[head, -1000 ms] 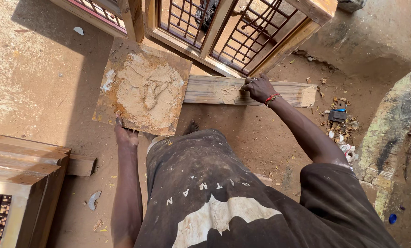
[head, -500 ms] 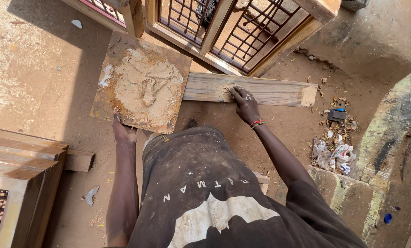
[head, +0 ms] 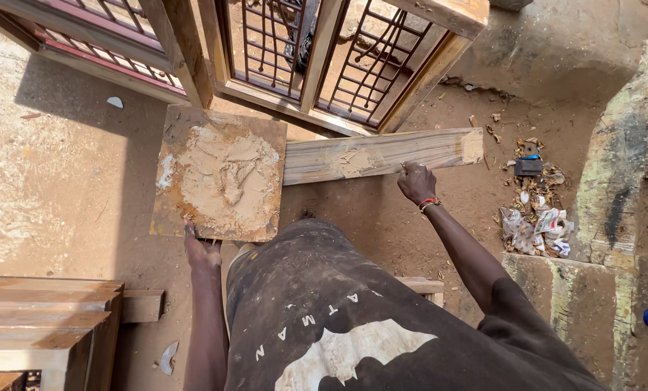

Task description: The person mixes a beige paste on a wooden board using a small tool while sitting on the floor. They then stand up and apply the paste to the joints and gaps of a wooden window frame using their fingers and the tool.

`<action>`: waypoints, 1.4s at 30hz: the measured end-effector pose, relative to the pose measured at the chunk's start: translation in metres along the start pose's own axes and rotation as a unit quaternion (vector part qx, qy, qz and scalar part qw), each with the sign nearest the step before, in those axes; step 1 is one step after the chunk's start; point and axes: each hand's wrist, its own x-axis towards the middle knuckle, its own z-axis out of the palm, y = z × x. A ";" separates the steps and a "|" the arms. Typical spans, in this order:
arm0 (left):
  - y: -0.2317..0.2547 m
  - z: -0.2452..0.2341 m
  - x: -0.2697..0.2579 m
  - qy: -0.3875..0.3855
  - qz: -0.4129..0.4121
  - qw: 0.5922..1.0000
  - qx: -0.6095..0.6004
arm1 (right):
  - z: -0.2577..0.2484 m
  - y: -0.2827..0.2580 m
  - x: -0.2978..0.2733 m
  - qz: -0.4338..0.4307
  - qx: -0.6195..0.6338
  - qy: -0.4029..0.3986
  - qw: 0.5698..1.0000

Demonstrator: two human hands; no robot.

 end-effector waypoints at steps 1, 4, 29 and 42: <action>0.005 -0.001 -0.001 -0.029 0.006 1.000 -0.010 | 0.000 -0.008 0.011 0.001 0.019 0.006 1.000; 0.009 0.005 -0.002 -0.048 -0.002 0.999 -0.026 | 0.011 -0.064 0.043 0.015 0.083 0.011 0.996; 0.046 0.004 -0.021 -0.034 -0.139 0.978 0.154 | 0.093 -0.269 -0.049 -0.130 -0.026 -0.002 0.991; 0.034 -0.012 0.014 -0.012 -0.067 0.994 0.090 | -0.011 -0.192 0.068 -0.537 -0.150 -0.049 0.829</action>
